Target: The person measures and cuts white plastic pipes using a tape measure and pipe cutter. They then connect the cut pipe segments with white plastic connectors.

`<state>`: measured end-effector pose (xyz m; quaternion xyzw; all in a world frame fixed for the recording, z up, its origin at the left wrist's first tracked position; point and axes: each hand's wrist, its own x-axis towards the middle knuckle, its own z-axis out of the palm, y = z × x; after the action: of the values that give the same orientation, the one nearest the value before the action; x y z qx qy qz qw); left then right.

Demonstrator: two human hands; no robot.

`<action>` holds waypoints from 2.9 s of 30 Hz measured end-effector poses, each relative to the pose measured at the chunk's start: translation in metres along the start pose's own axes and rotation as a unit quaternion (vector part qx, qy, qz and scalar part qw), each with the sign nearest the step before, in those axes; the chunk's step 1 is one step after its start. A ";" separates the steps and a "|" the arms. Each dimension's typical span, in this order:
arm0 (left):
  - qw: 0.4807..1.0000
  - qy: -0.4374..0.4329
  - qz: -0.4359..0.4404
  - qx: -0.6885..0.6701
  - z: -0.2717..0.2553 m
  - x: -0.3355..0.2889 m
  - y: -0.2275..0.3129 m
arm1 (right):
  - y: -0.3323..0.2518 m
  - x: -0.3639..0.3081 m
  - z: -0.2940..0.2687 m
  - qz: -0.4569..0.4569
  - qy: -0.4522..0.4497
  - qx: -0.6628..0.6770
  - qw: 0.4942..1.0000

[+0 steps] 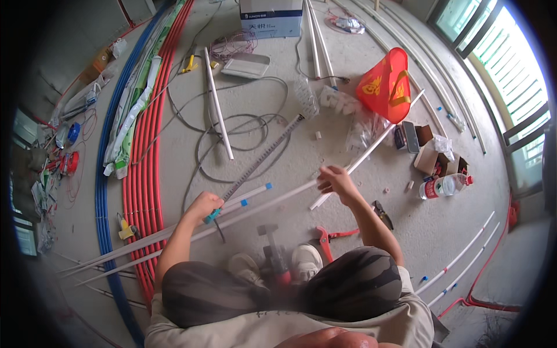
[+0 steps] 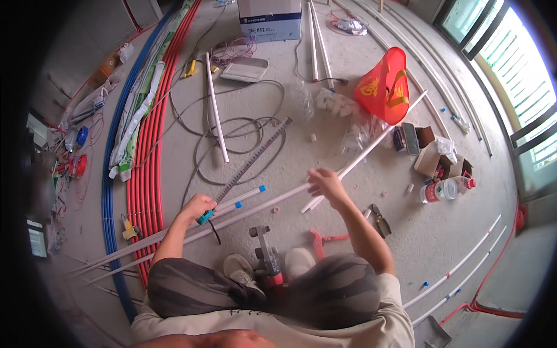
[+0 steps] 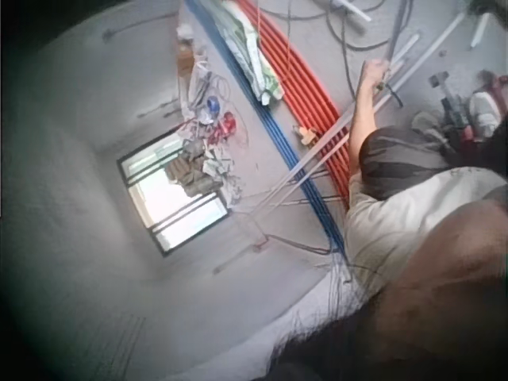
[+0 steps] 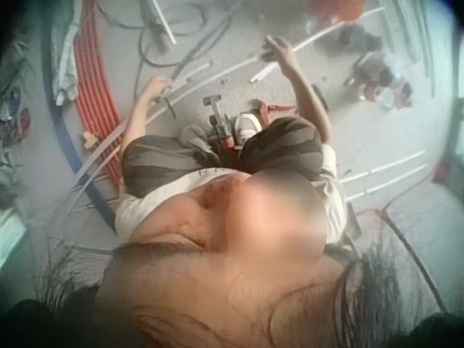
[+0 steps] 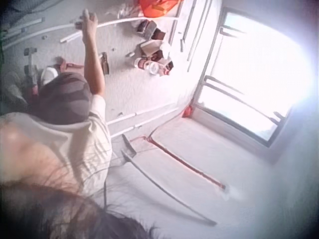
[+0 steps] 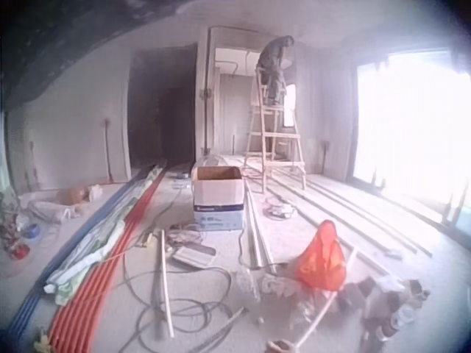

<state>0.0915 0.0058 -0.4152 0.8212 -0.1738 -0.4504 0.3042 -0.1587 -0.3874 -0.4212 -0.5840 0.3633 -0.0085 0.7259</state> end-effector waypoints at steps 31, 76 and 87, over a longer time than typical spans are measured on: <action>0.995 -0.059 -0.057 0.055 0.003 0.008 0.006 | 0.056 0.049 0.097 0.057 0.048 0.235 0.969; 0.932 -0.330 -0.103 -0.112 -0.072 -0.030 -0.081 | -0.052 0.077 -0.246 -0.244 0.237 0.443 0.830; 0.962 -0.263 -0.036 -0.069 -0.051 -0.022 0.014 | -0.040 0.067 -0.201 -0.236 0.246 0.452 0.824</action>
<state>0.1227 0.0256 -0.3713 0.6563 -0.1862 -0.6722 0.2877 -0.2009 -0.5982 -0.4322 -0.2373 0.3366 -0.4861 0.7707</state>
